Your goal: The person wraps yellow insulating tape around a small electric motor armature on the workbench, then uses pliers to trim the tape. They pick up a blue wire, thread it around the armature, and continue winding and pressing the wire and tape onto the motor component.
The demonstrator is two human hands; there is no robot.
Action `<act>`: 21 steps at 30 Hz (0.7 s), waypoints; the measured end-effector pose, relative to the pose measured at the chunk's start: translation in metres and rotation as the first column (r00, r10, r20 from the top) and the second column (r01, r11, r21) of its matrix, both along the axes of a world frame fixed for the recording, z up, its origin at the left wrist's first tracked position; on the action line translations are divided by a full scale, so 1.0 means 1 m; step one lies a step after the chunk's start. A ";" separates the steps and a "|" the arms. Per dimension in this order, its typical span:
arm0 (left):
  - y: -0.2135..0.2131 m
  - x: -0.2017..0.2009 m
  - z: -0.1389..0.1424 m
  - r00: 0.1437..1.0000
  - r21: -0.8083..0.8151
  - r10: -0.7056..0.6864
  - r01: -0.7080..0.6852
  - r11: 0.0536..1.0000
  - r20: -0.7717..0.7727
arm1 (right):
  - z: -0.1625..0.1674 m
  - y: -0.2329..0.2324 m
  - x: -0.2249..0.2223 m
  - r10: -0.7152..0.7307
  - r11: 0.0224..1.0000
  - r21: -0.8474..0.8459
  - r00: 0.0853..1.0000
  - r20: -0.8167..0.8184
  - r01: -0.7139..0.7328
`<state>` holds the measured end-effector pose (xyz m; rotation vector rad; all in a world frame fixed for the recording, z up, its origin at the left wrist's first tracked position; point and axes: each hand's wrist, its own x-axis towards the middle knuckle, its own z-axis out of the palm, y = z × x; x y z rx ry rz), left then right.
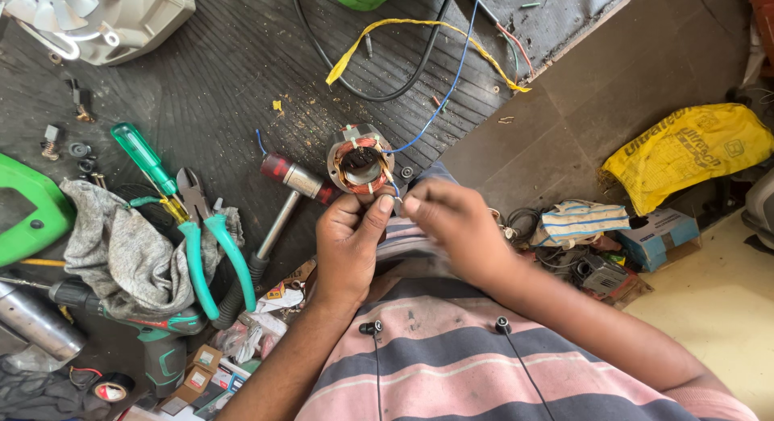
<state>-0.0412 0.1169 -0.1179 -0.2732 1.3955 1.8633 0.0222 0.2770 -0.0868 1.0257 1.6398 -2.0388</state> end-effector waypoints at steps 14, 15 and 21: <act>-0.001 -0.003 0.000 1.000 -0.049 -0.006 0.006 0.999 0.009 | 0.004 0.006 -0.003 0.623 0.348 0.935 0.728 -0.286 0.070; 0.000 -0.003 0.000 1.000 -0.043 -0.004 0.004 0.999 0.001 | -0.001 0.005 0.002 0.610 0.361 0.931 0.744 -0.273 0.046; 0.000 -0.002 0.001 0.999 -0.043 -0.007 0.009 0.999 0.032 | -0.017 0.007 0.007 -0.200 0.945 -0.295 0.963 -0.181 0.141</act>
